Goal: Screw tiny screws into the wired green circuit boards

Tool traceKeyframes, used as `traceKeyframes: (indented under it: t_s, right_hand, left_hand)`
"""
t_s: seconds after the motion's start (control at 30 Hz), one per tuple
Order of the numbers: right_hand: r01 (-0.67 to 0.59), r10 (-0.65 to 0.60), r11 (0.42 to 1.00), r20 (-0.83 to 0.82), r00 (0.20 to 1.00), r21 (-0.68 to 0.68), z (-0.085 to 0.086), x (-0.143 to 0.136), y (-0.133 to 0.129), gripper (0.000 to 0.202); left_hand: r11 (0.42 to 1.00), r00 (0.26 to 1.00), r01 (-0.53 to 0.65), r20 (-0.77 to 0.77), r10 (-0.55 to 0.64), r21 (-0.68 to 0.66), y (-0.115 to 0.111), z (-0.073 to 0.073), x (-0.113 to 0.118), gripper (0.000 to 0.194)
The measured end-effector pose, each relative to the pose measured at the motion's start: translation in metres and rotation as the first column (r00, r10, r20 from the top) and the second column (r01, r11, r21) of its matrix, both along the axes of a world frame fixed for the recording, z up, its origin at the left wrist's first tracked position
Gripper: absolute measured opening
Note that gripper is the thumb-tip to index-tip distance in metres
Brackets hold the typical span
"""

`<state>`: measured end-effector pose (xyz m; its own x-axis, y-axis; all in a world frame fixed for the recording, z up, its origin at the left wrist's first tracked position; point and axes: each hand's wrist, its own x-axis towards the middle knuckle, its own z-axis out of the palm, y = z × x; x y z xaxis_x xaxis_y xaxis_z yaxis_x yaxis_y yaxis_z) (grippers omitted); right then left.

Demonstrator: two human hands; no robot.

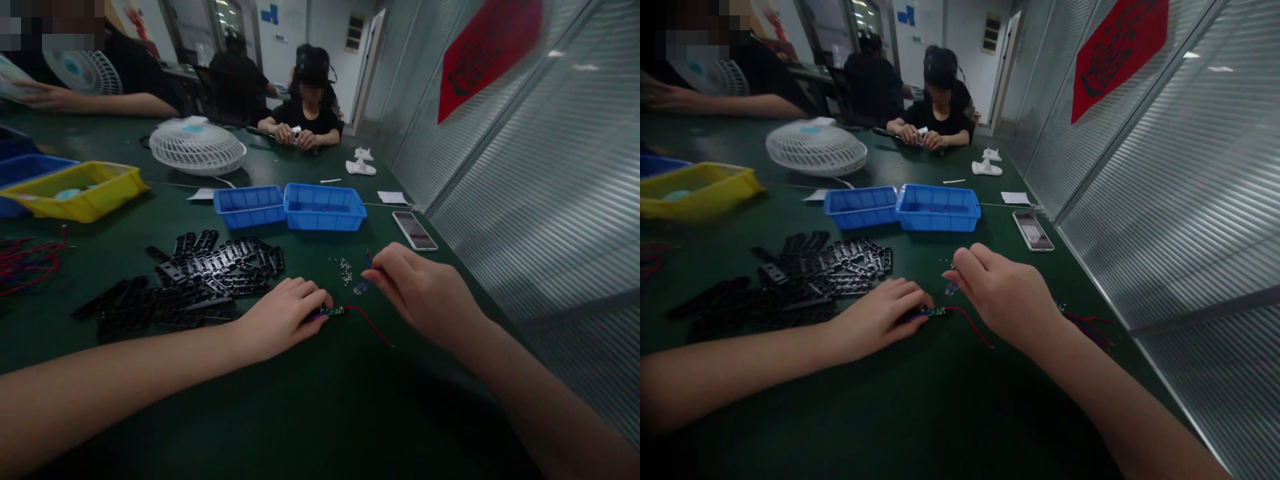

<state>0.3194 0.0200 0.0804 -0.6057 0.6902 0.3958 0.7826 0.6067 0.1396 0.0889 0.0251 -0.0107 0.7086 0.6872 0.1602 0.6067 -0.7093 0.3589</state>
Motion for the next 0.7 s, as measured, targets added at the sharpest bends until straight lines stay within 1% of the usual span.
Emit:
traceKeyframes:
  t_s: [0.07, 0.1, 0.17, 0.23, 0.3, 0.37, 0.47, 0.63, 0.7]
  right_hand:
    - [0.032, -0.034, 0.999, 0.039, 0.999, 0.034, 0.000, 0.001, -0.001, 0.034]
    - [0.042, -0.043, 0.999, 0.060, 0.997, 0.023, 0.000, 0.001, -0.001, 0.037]
    - [0.059, -0.054, 0.997, 0.103, 0.993, -0.047, 0.000, 0.000, -0.003, 0.044]
    - [0.068, -0.050, 0.988, 0.127, 0.991, -0.136, 0.001, -0.001, -0.004, 0.046]
    - [0.031, -0.011, 0.973, 0.091, 0.996, -0.227, 0.001, -0.002, -0.005, 0.034]
    - [-0.047, 0.047, 0.956, -0.006, 0.999, -0.291, 0.000, -0.003, -0.005, 0.018]
    - [-0.141, 0.104, 0.933, -0.128, 0.986, -0.332, -0.004, -0.003, -0.005, 0.025]
    - [-0.153, 0.116, 0.940, -0.135, 0.984, -0.307, -0.012, -0.004, -0.007, 0.023]
    - [-0.164, 0.123, 0.934, -0.146, 0.982, -0.317, -0.013, -0.005, -0.007, 0.021]
  left_hand:
    - [1.000, 1.000, 0.001, 0.002, -0.001, 0.001, 0.000, 0.000, 0.000, 0.018]
    - [1.000, 1.000, 0.001, 0.002, -0.001, 0.001, 0.000, 0.000, 0.000, 0.019]
    - [1.000, 1.000, 0.001, 0.000, -0.001, 0.002, 0.001, 0.000, 0.000, 0.019]
    - [1.000, 1.000, -0.001, -0.003, 0.001, 0.003, 0.001, 0.000, 0.000, 0.019]
    - [1.000, 1.000, 0.000, 0.000, 0.000, 0.001, 0.000, 0.000, -0.001, 0.019]
    - [1.000, 1.000, 0.001, 0.004, -0.001, 0.003, 0.000, -0.001, -0.001, 0.019]
    - [1.000, 1.000, -0.001, 0.004, 0.001, 0.011, 0.000, -0.001, -0.001, 0.020]
    - [1.000, 1.000, 0.001, 0.000, -0.001, 0.008, 0.000, 0.000, 0.001, 0.019]
    - [1.000, 1.000, 0.002, 0.001, -0.002, 0.007, 0.000, 0.001, 0.001, 0.019]
